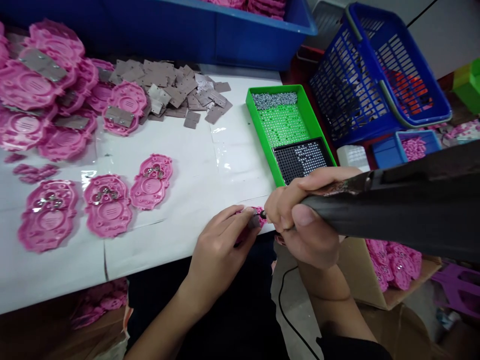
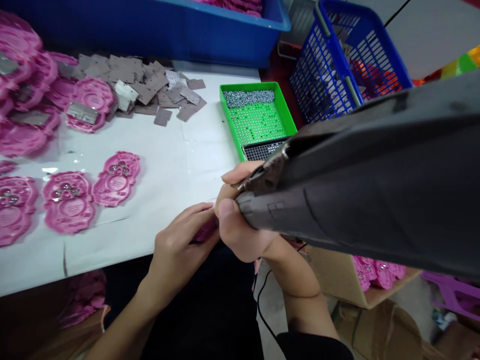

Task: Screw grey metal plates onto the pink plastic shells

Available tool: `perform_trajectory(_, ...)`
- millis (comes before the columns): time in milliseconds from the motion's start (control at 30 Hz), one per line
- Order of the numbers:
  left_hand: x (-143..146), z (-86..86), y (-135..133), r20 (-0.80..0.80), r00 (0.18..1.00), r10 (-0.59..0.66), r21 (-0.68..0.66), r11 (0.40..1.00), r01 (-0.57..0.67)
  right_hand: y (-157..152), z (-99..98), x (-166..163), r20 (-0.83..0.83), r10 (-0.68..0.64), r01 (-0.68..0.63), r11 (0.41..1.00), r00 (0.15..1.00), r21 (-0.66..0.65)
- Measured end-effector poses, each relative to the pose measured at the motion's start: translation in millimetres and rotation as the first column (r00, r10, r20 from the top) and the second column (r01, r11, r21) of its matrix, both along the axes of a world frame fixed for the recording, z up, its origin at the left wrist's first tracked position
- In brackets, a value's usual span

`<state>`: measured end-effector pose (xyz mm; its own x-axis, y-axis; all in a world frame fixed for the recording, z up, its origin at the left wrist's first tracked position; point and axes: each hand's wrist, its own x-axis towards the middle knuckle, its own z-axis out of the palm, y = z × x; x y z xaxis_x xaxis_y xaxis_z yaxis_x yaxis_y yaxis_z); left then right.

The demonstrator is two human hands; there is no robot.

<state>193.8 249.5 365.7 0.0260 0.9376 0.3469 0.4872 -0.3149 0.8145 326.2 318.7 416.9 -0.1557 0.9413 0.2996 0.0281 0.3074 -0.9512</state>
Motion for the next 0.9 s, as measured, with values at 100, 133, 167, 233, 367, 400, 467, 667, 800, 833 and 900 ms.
perform_trajectory(100,0.7,-0.5,0.1,0.011,1.0,0.002,0.0,1.0,-0.002,0.7,-0.2,1.1,0.003,0.0,0.0,1.0,1.0,-0.007)
perform_trajectory(133,0.9,-0.8,0.0,0.016,1.0,0.004,0.001,1.0,-0.004,1.0,0.4,1.5,0.0,0.01,-0.01,1.0,1.0,0.003)
perform_trajectory(167,1.1,-1.2,0.0,0.02,1.0,0.005,0.0,1.0,-0.005,1.3,1.1,1.9,-0.006,0.021,-0.021,1.0,1.0,0.015)
perform_trajectory(233,1.2,-1.6,0.1,0.027,1.0,0.005,-0.002,1.0,-0.005,1.3,2.5,2.2,-0.02,0.043,-0.043,0.998,0.999,0.037)
perform_trajectory(367,0.8,-0.8,0.5,0.029,1.0,0.008,-0.003,1.0,-0.008,0.2,1.8,2.3,-0.023,0.035,-0.034,0.999,0.999,0.043)
perform_trajectory(400,0.6,-0.6,0.5,0.027,1.0,0.009,0.0,1.0,-0.009,-0.1,1.3,2.4,-0.019,0.033,-0.032,0.999,0.999,0.039)
perform_trajectory(467,0.3,-0.5,0.3,0.022,1.0,0.011,0.005,1.0,-0.011,-0.3,0.9,2.8,-0.023,0.037,-0.036,0.999,0.999,0.034)
perform_trajectory(667,0.9,-1.5,-0.1,0.022,0.999,0.026,0.0,1.0,-0.026,0.7,6.2,2.8,-0.066,0.07,-0.066,0.996,0.995,0.06)
perform_trajectory(800,1.6,-3.2,-1.0,0.018,0.998,0.059,-0.013,0.998,-0.059,1.6,6.1,2.7,-0.037,0.051,-0.05,0.998,0.998,0.043)
perform_trajectory(833,1.7,-3.7,-1.2,0.018,0.998,0.06,-0.017,0.998,-0.06,1.8,5.1,3.1,-0.034,0.06,-0.058,0.997,0.998,0.048)
perform_trajectory(900,1.8,-4.4,-1.6,0.019,0.998,0.055,-0.023,0.998,-0.055,1.8,2.1,4.4,-0.033,0.073,-0.071,0.996,0.997,0.058)
